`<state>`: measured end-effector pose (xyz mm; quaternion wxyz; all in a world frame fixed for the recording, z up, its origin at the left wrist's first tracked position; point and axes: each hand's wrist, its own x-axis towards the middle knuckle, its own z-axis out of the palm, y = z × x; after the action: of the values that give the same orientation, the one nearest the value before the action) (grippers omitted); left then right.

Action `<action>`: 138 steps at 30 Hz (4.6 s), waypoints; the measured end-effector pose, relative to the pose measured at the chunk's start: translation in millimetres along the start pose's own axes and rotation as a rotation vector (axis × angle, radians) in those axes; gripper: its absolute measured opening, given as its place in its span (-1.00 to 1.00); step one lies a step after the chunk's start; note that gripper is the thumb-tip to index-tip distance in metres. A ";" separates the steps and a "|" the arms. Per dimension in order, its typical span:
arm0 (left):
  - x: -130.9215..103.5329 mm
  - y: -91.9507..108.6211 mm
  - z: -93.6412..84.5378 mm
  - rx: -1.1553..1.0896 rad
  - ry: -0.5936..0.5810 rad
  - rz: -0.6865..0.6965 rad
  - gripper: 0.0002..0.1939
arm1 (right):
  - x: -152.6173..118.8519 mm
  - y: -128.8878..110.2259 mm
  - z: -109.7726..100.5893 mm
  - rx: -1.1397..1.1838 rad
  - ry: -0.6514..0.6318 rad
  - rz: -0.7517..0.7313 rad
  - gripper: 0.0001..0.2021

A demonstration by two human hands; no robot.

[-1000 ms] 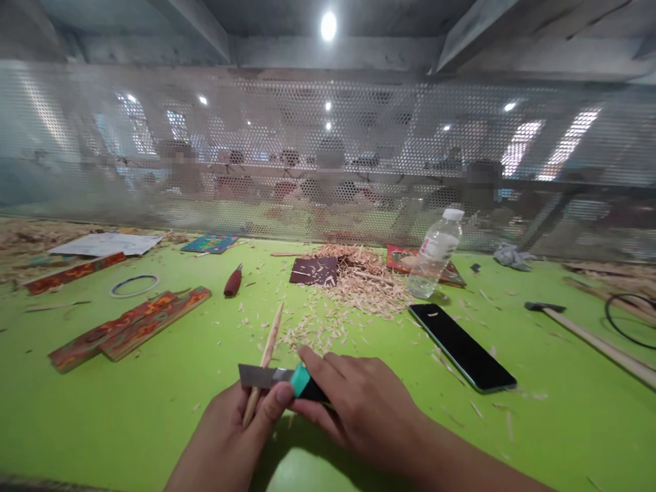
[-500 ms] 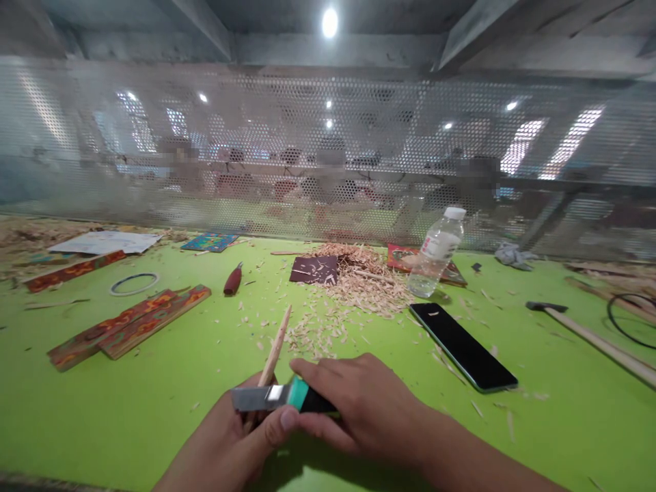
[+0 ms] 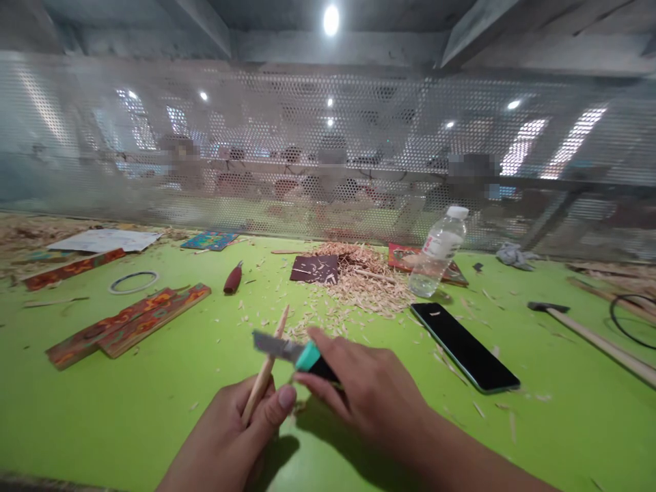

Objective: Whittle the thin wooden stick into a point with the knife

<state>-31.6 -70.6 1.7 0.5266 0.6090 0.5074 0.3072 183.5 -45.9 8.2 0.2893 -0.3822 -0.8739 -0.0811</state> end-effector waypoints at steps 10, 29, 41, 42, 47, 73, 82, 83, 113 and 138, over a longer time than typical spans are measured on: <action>-7.0 3.0 -1.7 -0.104 -0.029 0.004 -0.59 | 2.6 13.6 -2.0 0.004 0.007 0.090 -0.46; -10.4 -10.1 -1.9 -0.175 -0.085 0.128 -0.47 | -0.8 2.2 -3.5 0.206 -0.305 -0.101 -0.44; -8.2 -0.7 7.7 0.022 0.160 0.109 -0.65 | -4.2 -6.6 0.1 -0.002 -0.135 -0.112 -0.42; -8.2 0.4 7.6 0.030 0.171 0.098 -0.65 | -4.1 -7.2 0.5 0.003 -0.135 -0.107 -0.42; -8.3 5.6 8.3 0.050 0.211 0.041 -0.63 | -2.7 -11.4 1.2 0.019 -0.102 -0.053 -0.44; -11.0 -14.0 -3.8 -0.181 -0.109 0.075 -0.35 | 3.0 8.7 -8.3 0.292 -0.274 0.006 -0.44; -8.4 -12.2 3.5 -0.060 0.021 0.138 -0.57 | -0.9 2.8 -4.3 0.115 -0.187 -0.158 -0.40; -8.3 -10.2 4.4 -0.030 0.038 0.136 -0.60 | -0.6 2.2 -3.9 0.074 -0.164 -0.165 -0.40; -13.8 -3.0 5.9 -0.218 0.120 0.130 -0.52 | 4.2 6.3 -4.6 0.205 -0.069 0.086 -0.57; -8.7 -10.1 -2.5 -0.410 -0.175 0.012 -0.45 | 4.5 5.4 -5.2 0.188 -0.069 0.086 -0.56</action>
<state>-39.4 -78.6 -5.9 0.6794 0.5166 0.3832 0.3531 187.2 -41.3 14.5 0.2970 -0.3933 -0.8697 0.0267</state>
